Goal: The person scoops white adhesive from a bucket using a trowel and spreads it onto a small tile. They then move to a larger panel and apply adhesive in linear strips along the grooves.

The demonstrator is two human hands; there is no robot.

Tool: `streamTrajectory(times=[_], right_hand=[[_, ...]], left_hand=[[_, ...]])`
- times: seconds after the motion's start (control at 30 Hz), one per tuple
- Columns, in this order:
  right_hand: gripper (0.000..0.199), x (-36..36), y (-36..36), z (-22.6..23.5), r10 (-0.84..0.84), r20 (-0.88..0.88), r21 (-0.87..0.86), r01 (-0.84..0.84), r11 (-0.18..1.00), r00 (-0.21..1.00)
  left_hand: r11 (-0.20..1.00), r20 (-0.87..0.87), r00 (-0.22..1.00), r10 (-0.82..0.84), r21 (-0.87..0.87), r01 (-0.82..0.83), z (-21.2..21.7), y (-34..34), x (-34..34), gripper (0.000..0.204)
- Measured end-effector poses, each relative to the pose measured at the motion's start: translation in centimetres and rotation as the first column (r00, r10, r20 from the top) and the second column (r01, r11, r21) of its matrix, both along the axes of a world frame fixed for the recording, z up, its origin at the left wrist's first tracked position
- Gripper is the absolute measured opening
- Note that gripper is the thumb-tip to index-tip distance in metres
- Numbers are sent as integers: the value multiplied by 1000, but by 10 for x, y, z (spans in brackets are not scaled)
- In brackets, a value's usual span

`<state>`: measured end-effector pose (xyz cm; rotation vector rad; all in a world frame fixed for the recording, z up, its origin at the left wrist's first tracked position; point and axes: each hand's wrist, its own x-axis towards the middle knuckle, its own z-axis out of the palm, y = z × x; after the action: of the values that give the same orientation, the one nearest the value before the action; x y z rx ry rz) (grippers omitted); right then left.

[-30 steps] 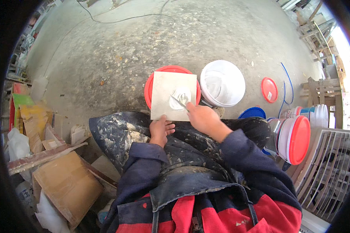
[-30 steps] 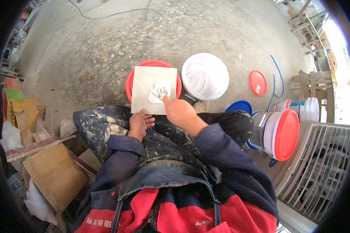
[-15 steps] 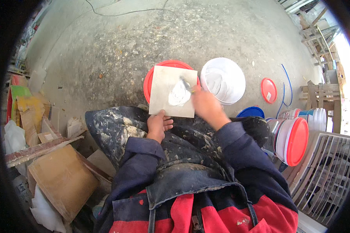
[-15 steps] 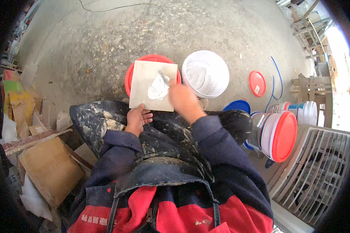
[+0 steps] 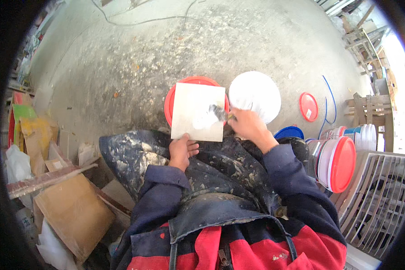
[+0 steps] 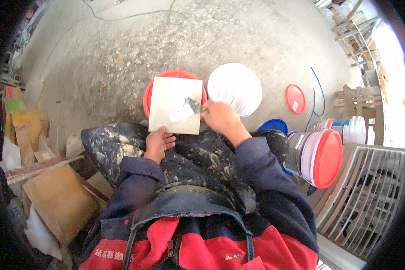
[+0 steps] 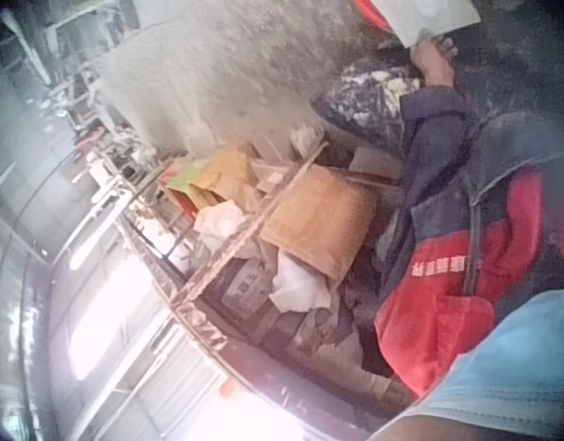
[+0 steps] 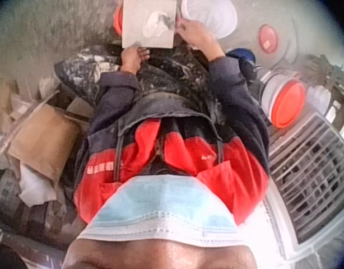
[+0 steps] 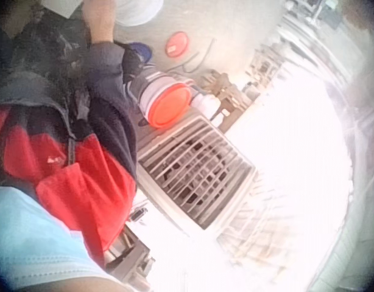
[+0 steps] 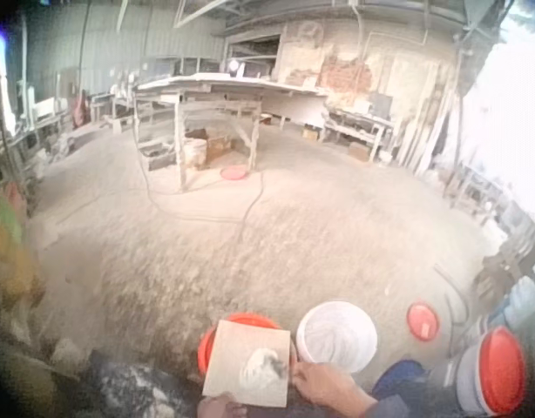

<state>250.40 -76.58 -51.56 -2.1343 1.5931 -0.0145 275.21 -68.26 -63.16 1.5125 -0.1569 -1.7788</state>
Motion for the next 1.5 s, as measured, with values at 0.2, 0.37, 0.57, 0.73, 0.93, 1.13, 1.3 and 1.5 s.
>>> streamTrajectory(times=[0.2,0.37,0.57,0.73,0.93,1.13,1.3,1.5], right_hand=[[30,49,37,-11,221,-30,-122,-223,967,975],[32,-8,-3,10,28,115,12,-29,1000,993],[30,-2,-14,43,15,162,-41,-8,999,987],[29,-10,-31,61,57,220,-55,-46,997,974],[31,-20,-66,65,-16,264,189,-35,981,964],[32,-15,-108,85,57,191,332,-119,936,980],[31,6,-106,176,-31,226,366,-55,929,974],[36,-1,-124,362,-118,413,182,46,982,903]], left_hand=[[996,-10,1000,17,-91,-18,-32,11,12,31],[992,-169,977,127,48,-121,10,-6,-5,48],[941,-490,872,-14,-301,-154,66,-47,-12,57],[953,-424,904,-53,-292,-81,119,-71,-9,53],[985,-379,925,20,-153,-84,134,-88,5,58],[997,-334,941,-50,-70,28,167,-124,12,59],[993,-196,979,-58,-109,37,250,-142,10,57],[904,-107,994,26,-422,-69,428,-173,16,50]])
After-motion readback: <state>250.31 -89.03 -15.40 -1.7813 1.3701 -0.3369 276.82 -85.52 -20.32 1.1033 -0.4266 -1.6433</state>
